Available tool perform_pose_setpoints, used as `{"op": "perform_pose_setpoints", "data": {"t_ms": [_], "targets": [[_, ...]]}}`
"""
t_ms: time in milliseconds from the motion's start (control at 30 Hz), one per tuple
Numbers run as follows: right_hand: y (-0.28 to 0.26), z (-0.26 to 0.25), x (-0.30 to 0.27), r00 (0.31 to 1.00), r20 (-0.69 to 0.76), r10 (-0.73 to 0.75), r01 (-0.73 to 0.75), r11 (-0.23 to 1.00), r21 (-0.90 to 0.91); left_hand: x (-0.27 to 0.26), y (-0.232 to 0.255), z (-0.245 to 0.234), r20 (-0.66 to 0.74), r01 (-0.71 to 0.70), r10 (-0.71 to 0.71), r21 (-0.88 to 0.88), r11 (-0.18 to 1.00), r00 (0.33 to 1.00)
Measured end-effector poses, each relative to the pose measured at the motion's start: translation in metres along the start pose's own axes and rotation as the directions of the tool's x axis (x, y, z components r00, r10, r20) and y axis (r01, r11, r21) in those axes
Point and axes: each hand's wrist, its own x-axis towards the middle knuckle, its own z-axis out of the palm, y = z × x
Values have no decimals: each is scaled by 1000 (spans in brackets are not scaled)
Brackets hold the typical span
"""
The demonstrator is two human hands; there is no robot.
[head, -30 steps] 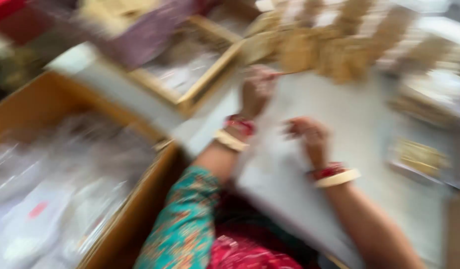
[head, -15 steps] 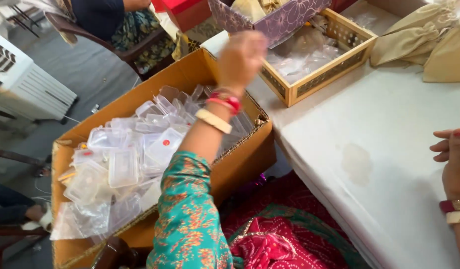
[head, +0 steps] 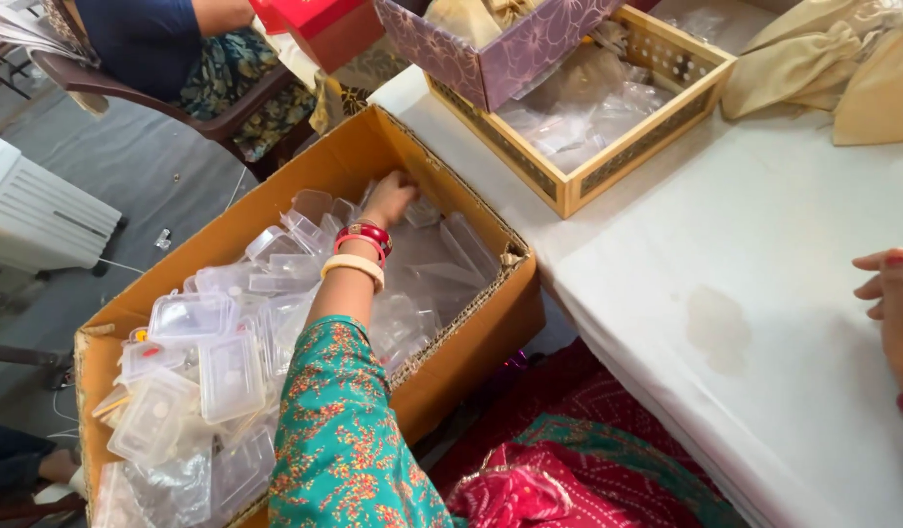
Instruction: The person repeatedly picks up small beige drawstring pouches from a table, places them into clear plastic containers, and closes the lids. The person then moves the sealed containers into a cardboard box and retrieves new empty containers to continue the process.
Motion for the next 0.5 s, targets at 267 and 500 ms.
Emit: {"op": "perform_pose_setpoints", "data": {"t_ms": [267, 500], "targets": [[-31, -19, 4, 991, -13, 136, -137, 990, -43, 13, -23, 25, -467, 544, -278, 729, 416, 839], [-99, -53, 11, 987, -42, 152, -150, 987, 57, 25, -85, 42, -876, 843, -83, 426, 329, 475]]}}
